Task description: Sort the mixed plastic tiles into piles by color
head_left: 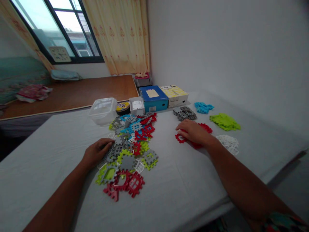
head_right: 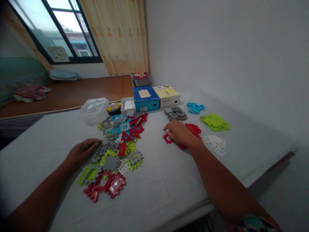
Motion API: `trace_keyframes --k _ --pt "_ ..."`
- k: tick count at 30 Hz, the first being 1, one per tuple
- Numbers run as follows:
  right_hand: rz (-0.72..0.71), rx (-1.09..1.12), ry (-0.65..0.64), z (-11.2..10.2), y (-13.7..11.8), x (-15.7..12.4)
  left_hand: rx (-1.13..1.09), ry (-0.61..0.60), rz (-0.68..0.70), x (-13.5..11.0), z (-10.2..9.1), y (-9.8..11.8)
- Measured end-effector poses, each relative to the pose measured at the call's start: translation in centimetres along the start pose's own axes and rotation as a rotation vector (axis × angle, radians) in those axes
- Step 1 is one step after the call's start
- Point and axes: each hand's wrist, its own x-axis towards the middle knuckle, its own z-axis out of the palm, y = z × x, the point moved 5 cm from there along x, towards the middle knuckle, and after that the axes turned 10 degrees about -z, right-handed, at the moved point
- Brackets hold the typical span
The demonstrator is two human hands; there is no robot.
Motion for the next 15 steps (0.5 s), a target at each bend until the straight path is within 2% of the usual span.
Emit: trace_keyframes --k 4,8,11,13,15 --pt "-0.061 -0.033 -0.136 1.4 -1.8 0.8 -0.008 0.012 0.003 -0.2 -0.1 0.3" --pt "-0.094 -0.041 -0.045 1.6 -4.0 2.0 -0.009 0.022 -0.013 -0.4 -0.1 0.7" --pt "-0.241 0.108 0.041 2.6 -7.7 2.9 -0.009 0.019 -0.007 -0.5 -0.2 1.0" --pt "-0.344 0.202 0.038 3.7 -10.6 3.4 -0.010 0.011 0.004 -0.5 -0.2 1.1" --pt "-0.373 0.273 0.013 4.7 -12.8 4.0 -0.014 0.005 0.016 -0.5 -0.2 1.1"
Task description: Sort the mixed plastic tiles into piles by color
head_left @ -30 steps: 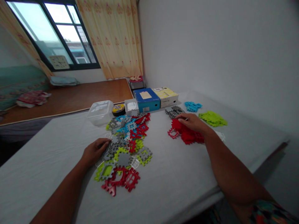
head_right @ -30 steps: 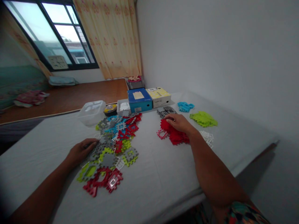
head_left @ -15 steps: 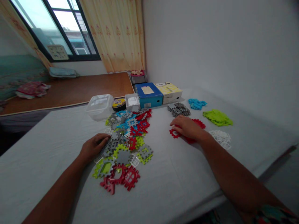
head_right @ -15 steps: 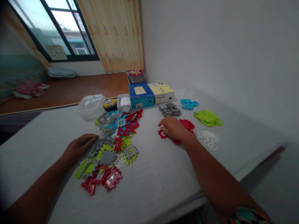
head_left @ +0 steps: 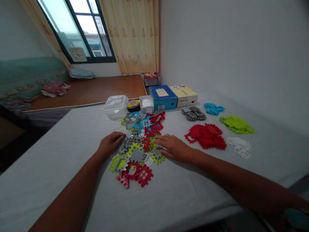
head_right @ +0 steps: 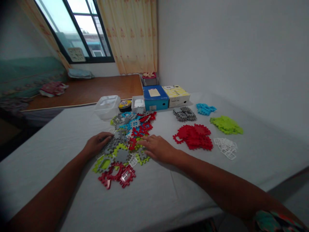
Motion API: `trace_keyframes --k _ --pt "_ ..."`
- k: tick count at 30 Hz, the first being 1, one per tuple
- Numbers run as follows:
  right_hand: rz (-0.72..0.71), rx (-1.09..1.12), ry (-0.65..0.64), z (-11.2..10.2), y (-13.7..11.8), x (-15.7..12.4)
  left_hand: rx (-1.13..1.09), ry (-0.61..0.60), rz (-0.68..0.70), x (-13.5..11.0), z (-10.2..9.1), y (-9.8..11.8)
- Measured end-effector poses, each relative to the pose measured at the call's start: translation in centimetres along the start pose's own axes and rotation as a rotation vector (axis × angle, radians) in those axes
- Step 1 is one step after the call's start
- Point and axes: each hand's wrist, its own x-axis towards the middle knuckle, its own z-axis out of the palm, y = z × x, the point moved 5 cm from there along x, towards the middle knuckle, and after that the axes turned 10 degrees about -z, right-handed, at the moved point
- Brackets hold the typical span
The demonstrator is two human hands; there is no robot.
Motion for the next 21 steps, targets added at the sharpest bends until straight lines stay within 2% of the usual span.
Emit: trace_keyframes --k 5,8,11,13,17,21 --pt "0.009 0.105 -0.018 1.7 -1.6 3.1 0.011 0.010 0.014 0.0 0.0 -0.2" --pt "-0.007 0.063 0.007 1.4 -1.8 4.0 0.013 0.006 0.013 0.0 0.0 -0.1" --pt "0.014 0.051 0.082 0.6 -1.1 3.7 0.017 -0.003 0.009 0.1 0.1 -0.2" --pt "0.073 0.100 0.135 -0.2 0.1 2.9 0.022 0.000 0.004 0.2 0.1 -0.3" --pt "0.300 0.162 0.197 -2.9 3.9 0.5 0.020 0.012 0.016 0.4 0.1 -0.6" --pt "0.447 0.003 0.111 -6.8 7.7 -2.3 0.034 0.013 0.025 0.3 0.2 -0.7"
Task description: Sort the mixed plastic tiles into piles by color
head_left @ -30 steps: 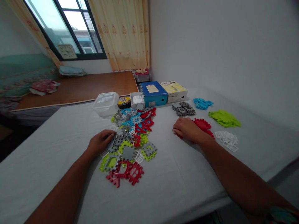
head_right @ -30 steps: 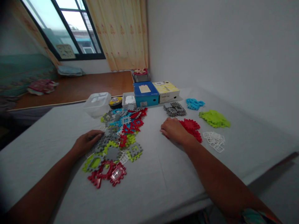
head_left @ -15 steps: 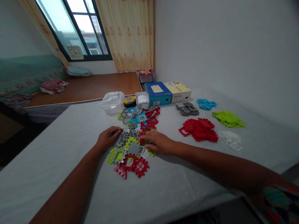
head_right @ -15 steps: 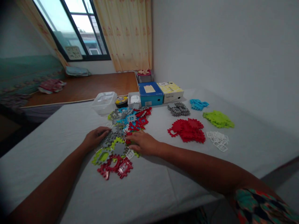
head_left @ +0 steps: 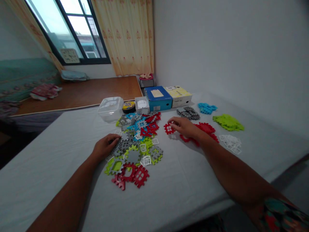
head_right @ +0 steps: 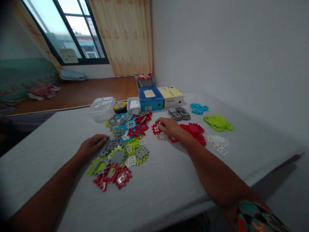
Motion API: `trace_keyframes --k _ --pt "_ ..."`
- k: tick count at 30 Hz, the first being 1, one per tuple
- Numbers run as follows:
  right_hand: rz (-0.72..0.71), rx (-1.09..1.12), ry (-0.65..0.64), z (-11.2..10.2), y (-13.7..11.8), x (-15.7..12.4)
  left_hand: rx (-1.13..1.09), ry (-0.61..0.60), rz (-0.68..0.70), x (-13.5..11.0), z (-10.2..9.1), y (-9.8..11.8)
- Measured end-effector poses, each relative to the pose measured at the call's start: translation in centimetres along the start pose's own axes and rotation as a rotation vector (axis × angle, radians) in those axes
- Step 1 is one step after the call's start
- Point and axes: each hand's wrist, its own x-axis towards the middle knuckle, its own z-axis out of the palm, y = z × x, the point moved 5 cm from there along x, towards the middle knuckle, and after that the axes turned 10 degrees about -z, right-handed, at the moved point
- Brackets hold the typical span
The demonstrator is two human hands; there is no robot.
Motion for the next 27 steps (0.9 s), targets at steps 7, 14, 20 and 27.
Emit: trace_keyframes --k 7,14,20,27 --pt "0.155 -0.192 -0.208 -3.1 4.3 -1.7 -0.006 0.010 -0.025 0.0 -0.2 0.1" --pt "0.129 -0.409 -0.067 -1.3 2.4 -1.0 -0.029 0.011 -0.019 0.1 0.1 -0.3" --pt "-0.258 -0.076 -0.033 6.0 -2.3 0.4 -0.009 0.011 -0.001 -0.2 0.0 0.2" --pt "-0.280 -0.030 -0.149 8.7 -4.0 0.9 0.004 0.016 0.012 -0.2 0.1 0.1"
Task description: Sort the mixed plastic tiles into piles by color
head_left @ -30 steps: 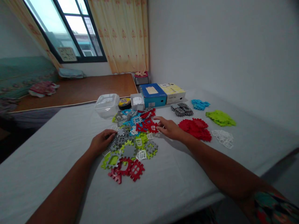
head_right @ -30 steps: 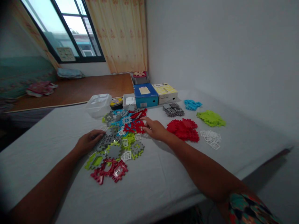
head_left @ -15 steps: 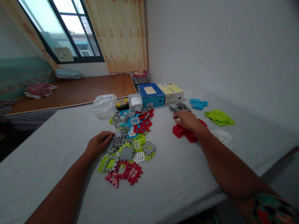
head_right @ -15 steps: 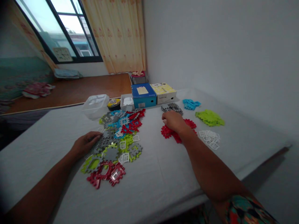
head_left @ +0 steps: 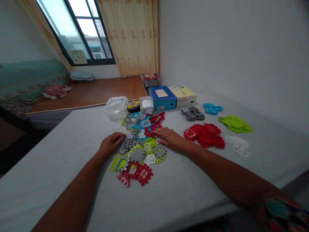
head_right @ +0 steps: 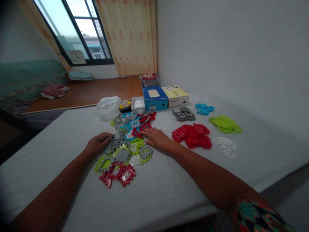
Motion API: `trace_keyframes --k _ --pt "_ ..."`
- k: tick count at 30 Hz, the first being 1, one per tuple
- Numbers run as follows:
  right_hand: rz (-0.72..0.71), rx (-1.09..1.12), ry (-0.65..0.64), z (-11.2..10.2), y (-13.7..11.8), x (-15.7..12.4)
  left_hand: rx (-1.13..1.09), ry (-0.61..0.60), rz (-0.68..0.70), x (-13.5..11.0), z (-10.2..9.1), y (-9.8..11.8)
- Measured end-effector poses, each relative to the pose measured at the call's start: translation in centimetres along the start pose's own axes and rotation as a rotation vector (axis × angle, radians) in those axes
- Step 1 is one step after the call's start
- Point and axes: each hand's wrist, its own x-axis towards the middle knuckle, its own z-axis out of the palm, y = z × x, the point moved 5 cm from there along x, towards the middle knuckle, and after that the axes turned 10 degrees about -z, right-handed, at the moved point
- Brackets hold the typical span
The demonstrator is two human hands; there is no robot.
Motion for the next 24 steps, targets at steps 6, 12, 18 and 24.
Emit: trace_keyframes --k 6,12,18,24 --pt "-0.071 0.084 0.052 -2.8 -1.4 -1.3 -0.006 -0.009 -0.018 -0.1 0.0 0.3" --pt "-0.278 0.189 -0.214 -2.7 -5.0 -1.4 0.006 -0.022 -0.025 0.0 -0.3 0.5" --pt "-0.224 0.119 -0.135 -3.2 -4.0 -1.1 -0.007 -0.020 -0.011 0.1 -0.3 0.1" --pt "0.223 0.052 0.018 -8.5 2.7 -3.6 -0.001 -0.011 -0.006 0.1 -0.1 -0.2"
